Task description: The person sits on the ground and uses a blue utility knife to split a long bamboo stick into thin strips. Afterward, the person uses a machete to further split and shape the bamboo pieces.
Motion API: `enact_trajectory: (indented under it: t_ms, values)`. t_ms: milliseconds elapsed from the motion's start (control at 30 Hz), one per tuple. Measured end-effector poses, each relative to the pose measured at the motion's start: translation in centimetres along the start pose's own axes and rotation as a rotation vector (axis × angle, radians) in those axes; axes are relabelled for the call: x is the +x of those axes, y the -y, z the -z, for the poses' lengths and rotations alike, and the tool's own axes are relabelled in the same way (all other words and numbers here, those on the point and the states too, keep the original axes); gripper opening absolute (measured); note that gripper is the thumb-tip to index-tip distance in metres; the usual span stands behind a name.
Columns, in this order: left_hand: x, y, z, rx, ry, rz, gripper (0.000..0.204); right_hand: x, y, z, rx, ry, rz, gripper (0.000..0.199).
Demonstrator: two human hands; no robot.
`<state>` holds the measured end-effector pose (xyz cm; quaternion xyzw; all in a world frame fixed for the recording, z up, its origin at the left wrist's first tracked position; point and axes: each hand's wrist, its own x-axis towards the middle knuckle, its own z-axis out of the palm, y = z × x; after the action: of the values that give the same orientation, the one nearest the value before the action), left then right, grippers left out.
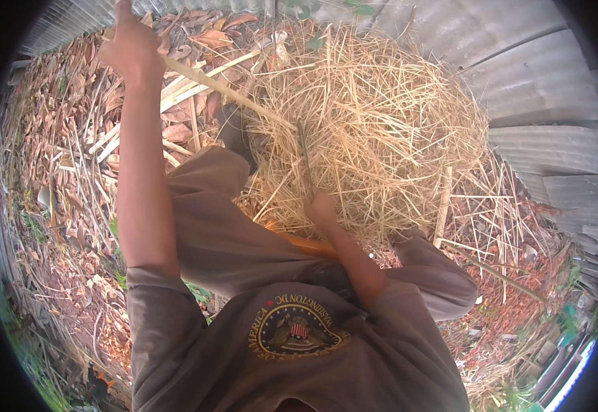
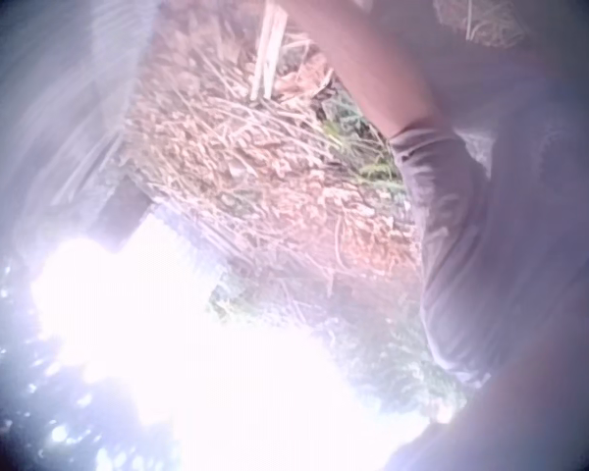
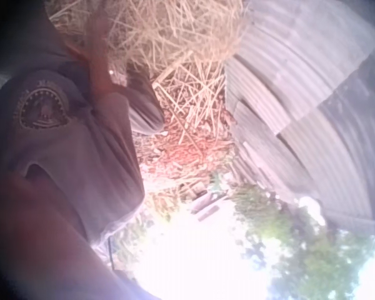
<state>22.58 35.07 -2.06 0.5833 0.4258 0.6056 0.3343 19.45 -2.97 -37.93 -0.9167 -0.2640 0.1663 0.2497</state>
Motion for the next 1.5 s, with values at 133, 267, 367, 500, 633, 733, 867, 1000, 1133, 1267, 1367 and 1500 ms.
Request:
enact_trajectory:
  t_ms: [133,267,367,500,633,733,867,1000,1133,1267,1367,1500]
  values:
    - [-0.6,0.0,0.4,0.064,0.032,-0.012,0.055,1.4,2.4,3.5,0.296,0.191,-0.31,0.022]
    - [0.5,1.0,0.3,-0.017,0.036,-0.018,0.055,4.7,12.2,14.1,0.741,0.0,-0.193,0.021]
    - [0.2,-0.7,0.1,-0.15,0.039,0.18,0.056,4.2,11.1,12.4,0.989,-0.267,0.103,0.02]
    - [0.9,0.5,-0.3,-0.009,0.003,0.019,0.055,-0.5,2.4,1.2,0.434,-0.01,-0.201,0.021]
    - [0.9,1.0,0.0,-0.064,0.028,0.092,0.055,0.0,2.5,1.8,0.4,0.213,-0.433,0.02]
    - [1.4,1.0,0.7,-0.1,0.008,0.106,0.055,4.1,7.5,7.8,0.636,0.063,-0.353,0.019]
    - [1.6,1.0,1.2,-0.105,0.0,0.11,0.055,3.9,13.3,14.3,1.118,-0.129,-0.033,0.023]
    - [1.5,0.6,0.6,-0.114,0.015,0.116,0.054,0.4,3.2,1.1,0.687,0.022,-0.286,0.02]
    - [1.9,0.9,1.0,-0.118,0.002,0.111,0.054,-0.4,1.2,0.7,0.485,0.266,-0.554,0.017]
    - [2.0,1.2,1.6,-0.121,-0.007,0.117,0.054,3.6,7.2,8.6,0.714,0.186,-0.527,0.016]
    - [1.8,1.5,1.5,-0.114,-0.003,0.115,0.054,4.5,10.6,13.7,0.94,-0.032,-0.231,0.016]
    - [1.9,1.3,1.3,-0.124,-0.006,0.127,0.054,2.2,7.1,7.3,1.156,-0.246,0.036,0.02]
